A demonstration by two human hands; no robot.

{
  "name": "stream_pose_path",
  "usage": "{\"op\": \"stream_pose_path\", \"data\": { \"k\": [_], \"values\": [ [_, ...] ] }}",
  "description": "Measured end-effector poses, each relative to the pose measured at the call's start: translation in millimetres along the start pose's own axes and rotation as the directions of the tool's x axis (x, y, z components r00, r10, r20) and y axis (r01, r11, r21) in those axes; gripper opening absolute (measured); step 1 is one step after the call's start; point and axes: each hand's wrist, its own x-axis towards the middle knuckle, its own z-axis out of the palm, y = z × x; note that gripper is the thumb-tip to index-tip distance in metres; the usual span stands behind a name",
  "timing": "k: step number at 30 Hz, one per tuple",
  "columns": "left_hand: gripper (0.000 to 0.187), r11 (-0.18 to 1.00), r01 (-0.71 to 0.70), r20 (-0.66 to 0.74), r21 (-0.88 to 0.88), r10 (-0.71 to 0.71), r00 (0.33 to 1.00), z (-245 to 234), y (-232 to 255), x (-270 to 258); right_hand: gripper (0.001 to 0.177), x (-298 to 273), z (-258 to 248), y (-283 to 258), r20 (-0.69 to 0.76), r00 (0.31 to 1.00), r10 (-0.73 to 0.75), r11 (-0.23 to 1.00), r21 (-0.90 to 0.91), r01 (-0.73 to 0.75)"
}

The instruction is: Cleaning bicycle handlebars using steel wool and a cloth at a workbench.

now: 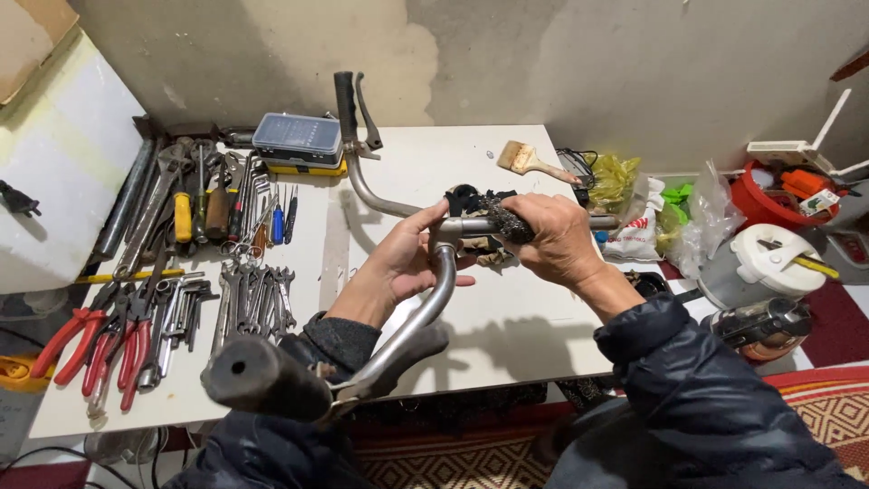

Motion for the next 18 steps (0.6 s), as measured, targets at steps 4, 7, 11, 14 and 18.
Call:
{"op": "stream_pose_path", "data": {
  "k": [4,7,11,14,18],
  "values": [
    [0.058,0.998,-0.066,-0.027,0.013,0.066,0.997,-5.0,-4.0,7.4,0.041,-3.1,12.5,3.1,0.014,0.999,-0.031,0.999,-0.037,0.031],
    [0.05,0.994,-0.107,-0.098,-0.008,0.106,0.989,-22.1,-11.9,28.8,0.036,-0.3,11.4,-2.7,0.001,0.998,-0.057,0.998,-0.032,0.057],
    [0.044,0.986,-0.167,-0.182,-0.018,0.161,0.97,-17.4,-17.5,28.2,0.05,2.8,17.7,-8.9,-0.005,0.994,-0.113,0.974,-0.197,0.11],
    [0.046,0.983,-0.184,-0.239,0.005,0.18,0.954,-16.0,-19.8,28.8,0.061,6.3,27.1,-17.5,0.009,0.987,-0.161,0.953,-0.259,0.158],
    [0.052,0.981,-0.186,-0.277,0.061,0.195,0.941,-1.2,-9.3,11.7,0.089,14.2,27.1,-37.5,0.157,0.971,-0.181,0.937,-0.273,0.219]
  ]
}}
